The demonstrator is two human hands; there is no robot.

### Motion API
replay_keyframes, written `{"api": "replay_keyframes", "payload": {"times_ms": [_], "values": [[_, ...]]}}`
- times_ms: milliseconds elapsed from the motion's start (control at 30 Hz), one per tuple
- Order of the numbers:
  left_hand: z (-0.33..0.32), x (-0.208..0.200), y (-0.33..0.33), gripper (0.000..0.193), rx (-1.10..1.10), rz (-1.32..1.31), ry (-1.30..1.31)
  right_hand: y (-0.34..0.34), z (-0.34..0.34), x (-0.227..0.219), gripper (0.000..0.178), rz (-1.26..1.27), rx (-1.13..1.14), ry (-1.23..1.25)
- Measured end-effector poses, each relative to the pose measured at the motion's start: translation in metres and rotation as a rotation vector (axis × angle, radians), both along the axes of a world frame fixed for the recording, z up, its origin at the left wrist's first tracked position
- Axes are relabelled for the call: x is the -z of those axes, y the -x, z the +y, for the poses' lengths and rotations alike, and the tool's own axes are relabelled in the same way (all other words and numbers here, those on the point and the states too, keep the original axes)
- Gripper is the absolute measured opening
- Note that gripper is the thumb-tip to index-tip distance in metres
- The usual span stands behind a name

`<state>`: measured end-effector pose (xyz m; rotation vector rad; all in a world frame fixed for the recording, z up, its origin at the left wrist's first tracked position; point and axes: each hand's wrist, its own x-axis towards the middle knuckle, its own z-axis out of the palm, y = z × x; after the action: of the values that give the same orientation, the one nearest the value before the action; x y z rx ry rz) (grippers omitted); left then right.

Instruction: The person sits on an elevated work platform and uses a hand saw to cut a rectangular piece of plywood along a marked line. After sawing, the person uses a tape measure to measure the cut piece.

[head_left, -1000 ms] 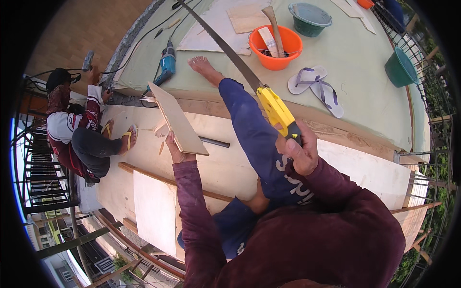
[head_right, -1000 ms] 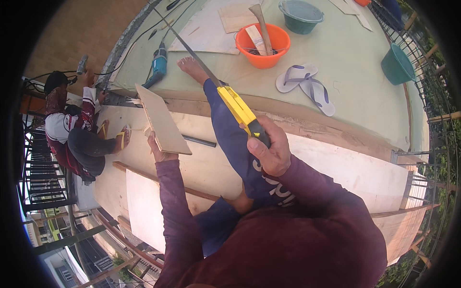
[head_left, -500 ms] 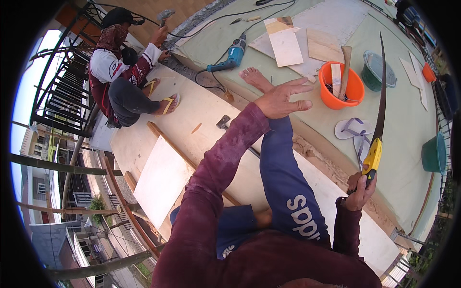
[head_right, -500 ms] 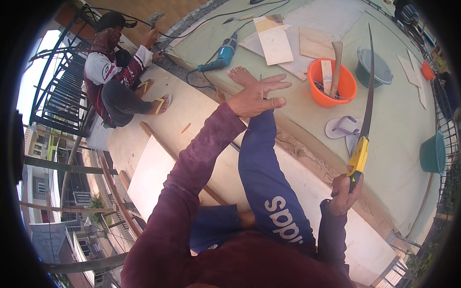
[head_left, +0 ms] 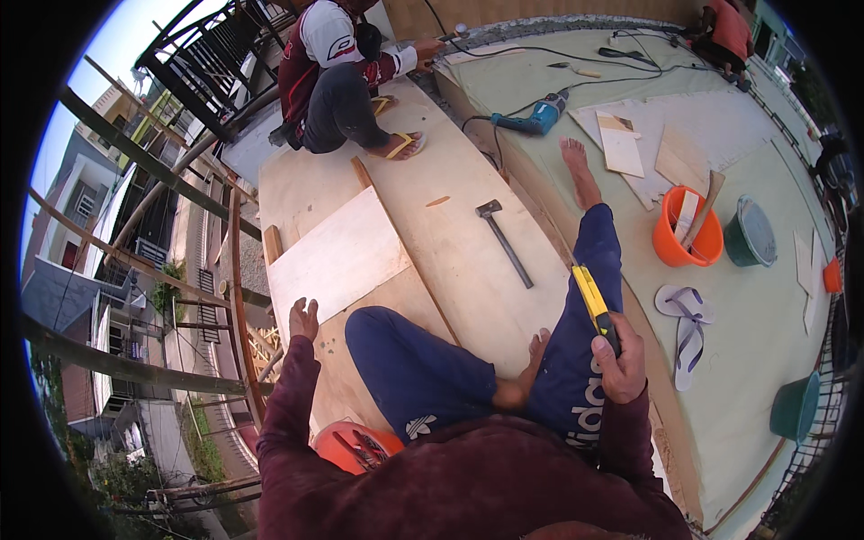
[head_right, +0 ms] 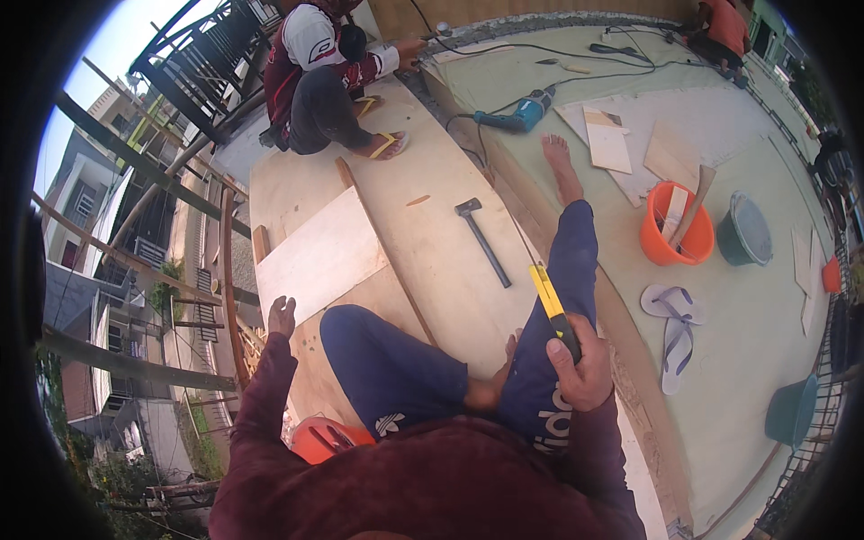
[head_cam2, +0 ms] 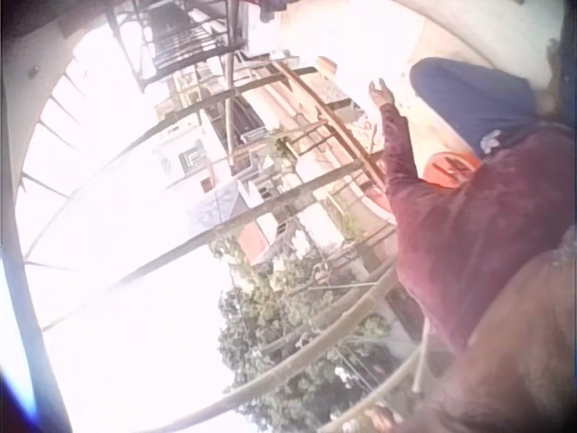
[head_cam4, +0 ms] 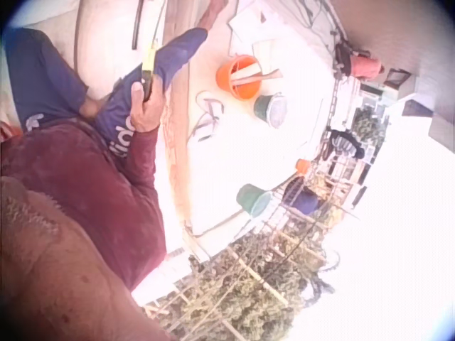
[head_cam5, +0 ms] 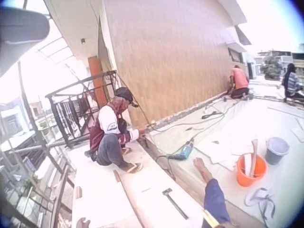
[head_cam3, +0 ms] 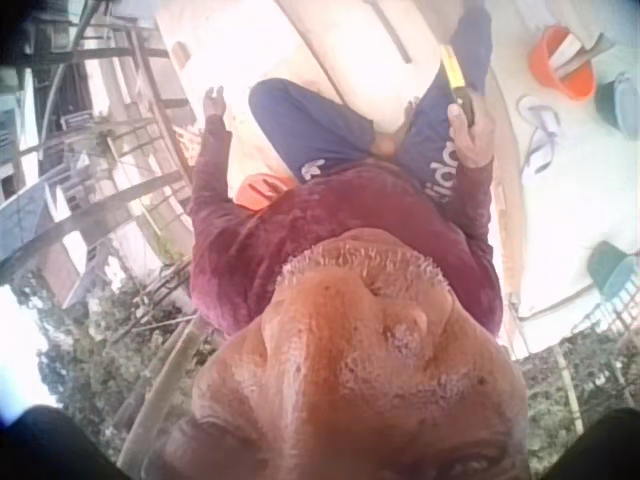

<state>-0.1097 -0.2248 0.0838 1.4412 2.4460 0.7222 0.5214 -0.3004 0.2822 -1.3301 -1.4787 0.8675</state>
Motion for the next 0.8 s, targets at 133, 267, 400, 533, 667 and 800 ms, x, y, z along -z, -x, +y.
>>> {"api": "replay_keyframes", "payload": {"times_ms": [133,267,400,533,667,800], "values": [[-0.062,0.086,-0.033,0.070,0.126,0.136,0.232,0.048,0.003,0.009,0.032,-0.114,-0.133,0.123],[-0.074,0.105,-0.080,0.072,0.357,0.273,0.576,0.083,0.024,0.041,0.031,-0.363,-0.182,0.089],[-0.073,0.101,-0.087,0.079,0.407,0.265,0.691,0.103,0.053,0.090,0.036,-0.813,-0.234,0.011],[-0.071,0.095,-0.093,0.079,0.456,0.289,0.702,0.105,0.086,0.133,0.037,-1.072,-0.304,-0.048],[-0.086,0.096,-0.074,0.078,0.491,0.265,0.696,0.113,0.099,0.171,0.037,-1.138,-0.419,-0.069],[-0.082,0.107,-0.070,0.076,0.342,0.171,0.462,0.109,0.098,0.209,0.041,-1.190,-0.526,0.003]]}}
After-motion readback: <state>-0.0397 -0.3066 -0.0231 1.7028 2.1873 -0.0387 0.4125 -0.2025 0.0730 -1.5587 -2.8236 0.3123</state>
